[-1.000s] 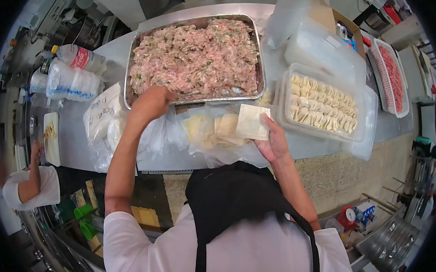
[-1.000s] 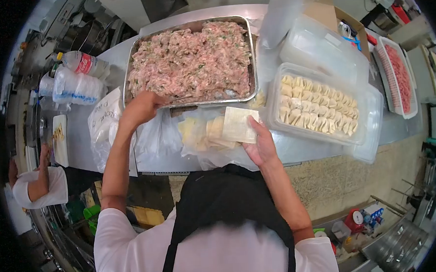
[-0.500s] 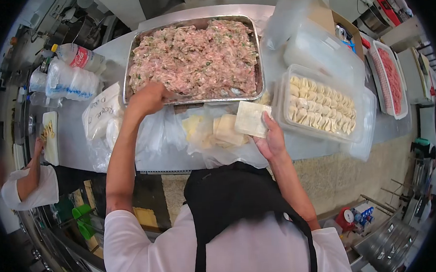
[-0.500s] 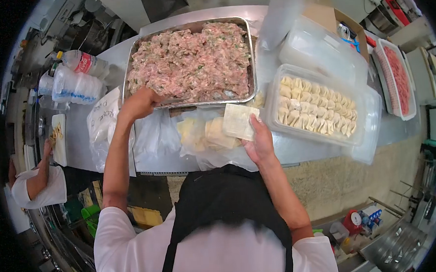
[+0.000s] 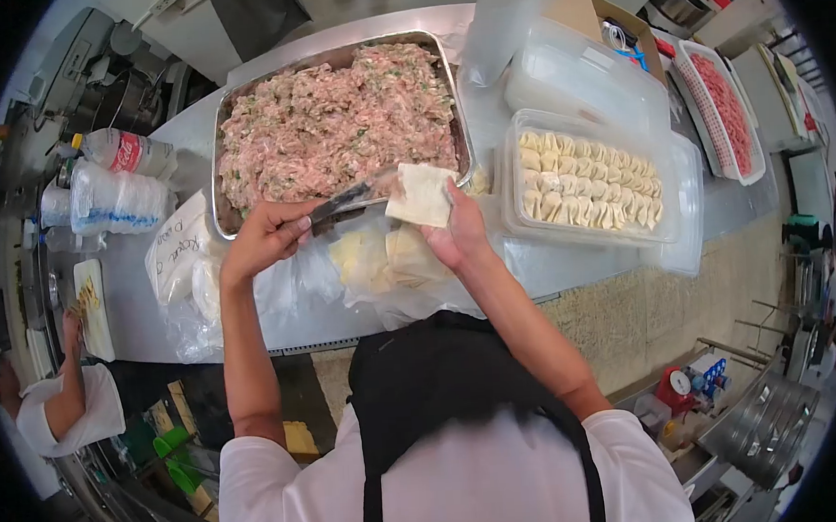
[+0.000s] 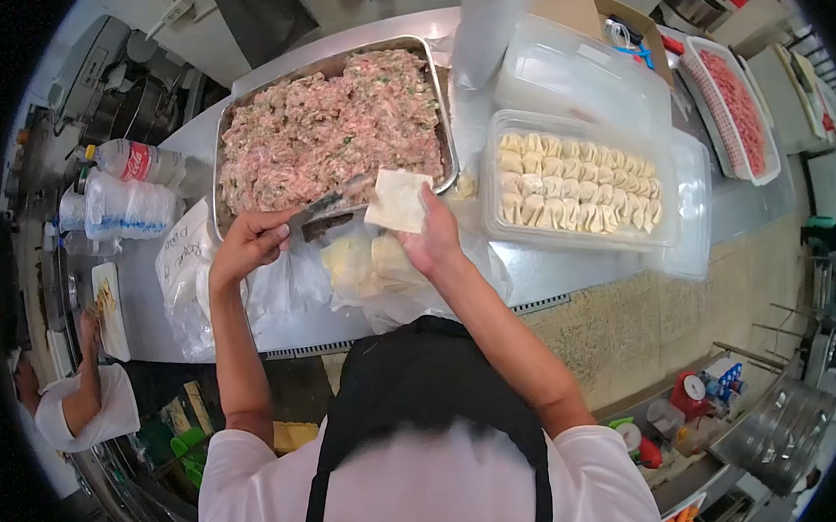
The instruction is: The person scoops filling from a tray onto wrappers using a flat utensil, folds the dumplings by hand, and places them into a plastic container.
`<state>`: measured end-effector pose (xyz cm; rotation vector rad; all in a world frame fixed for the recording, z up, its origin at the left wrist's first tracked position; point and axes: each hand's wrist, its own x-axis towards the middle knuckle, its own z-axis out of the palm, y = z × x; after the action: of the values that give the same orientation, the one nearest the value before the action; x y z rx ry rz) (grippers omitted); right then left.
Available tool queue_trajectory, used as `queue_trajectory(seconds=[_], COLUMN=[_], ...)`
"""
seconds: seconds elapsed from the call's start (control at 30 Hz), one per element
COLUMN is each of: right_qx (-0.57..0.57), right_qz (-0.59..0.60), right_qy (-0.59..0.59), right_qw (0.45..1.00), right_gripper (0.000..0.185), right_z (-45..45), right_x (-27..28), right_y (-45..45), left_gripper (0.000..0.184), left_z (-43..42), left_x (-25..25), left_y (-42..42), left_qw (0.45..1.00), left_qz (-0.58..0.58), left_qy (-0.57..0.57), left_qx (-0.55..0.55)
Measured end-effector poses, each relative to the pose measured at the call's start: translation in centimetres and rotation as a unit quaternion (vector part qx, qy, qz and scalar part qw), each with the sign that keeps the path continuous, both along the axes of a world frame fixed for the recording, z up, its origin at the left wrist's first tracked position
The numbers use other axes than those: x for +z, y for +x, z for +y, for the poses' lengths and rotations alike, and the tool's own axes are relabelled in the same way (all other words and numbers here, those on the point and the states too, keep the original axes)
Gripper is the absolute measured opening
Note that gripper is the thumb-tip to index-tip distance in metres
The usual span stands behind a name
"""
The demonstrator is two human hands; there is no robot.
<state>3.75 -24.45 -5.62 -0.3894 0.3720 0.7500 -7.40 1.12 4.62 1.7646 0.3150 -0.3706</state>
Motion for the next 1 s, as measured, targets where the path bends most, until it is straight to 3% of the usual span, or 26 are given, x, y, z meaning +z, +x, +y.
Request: queue_trajectory(seconds=[0.17,0.27,0.33,0.43,0.6,0.67,0.83,1.0], right_qx=[-0.053,0.002,0.048,0.104,0.171,0.211,0.214,0.231], right_qz=[-0.081,-0.182,-0.268,-0.286,-0.276,-0.273,-0.257,-0.300], right_qy=[-0.095,-0.193,-0.364,-0.417,-0.417,-0.415,-0.451,-0.384], right_qw=[0.991,0.964,0.891,0.856,0.849,0.842,0.828,0.842], right_gripper=[0.045,0.040,0.031,0.032,0.032,0.033,0.035,0.036], right_z=[-2.4,-4.9,-5.7,-5.7,-4.6,-4.1,-3.6,-4.7], right_x=[1.2,0.1,-1.4,-3.0,-4.6,-5.2,-5.2,-3.3], right_y=[0.9,-0.1,-0.6,-0.7,0.6,1.0,1.0,0.2], left_gripper=[0.033,0.033,0.034,0.033,0.031,0.033,0.045,0.036], left_z=[-0.2,-0.1,-1.2,-2.5,-2.9,-3.0,-4.3,-4.0], left_x=[0.1,-0.6,-2.4,-4.7,-8.9,-9.6,-11.4,-10.5], left_y=[-1.5,-2.7,-3.0,-2.8,-2.7,-2.4,-1.1,-1.4], left_qw=[0.990,0.988,0.990,0.993,0.985,0.980,0.977,0.995], left_qz=[-0.002,0.032,0.045,0.083,0.094,0.051,0.035,0.093], left_qy=[0.127,0.148,0.135,0.080,0.139,0.194,0.208,0.022], left_qx=[0.056,-0.007,-0.007,0.008,0.044,0.014,-0.041,0.001])
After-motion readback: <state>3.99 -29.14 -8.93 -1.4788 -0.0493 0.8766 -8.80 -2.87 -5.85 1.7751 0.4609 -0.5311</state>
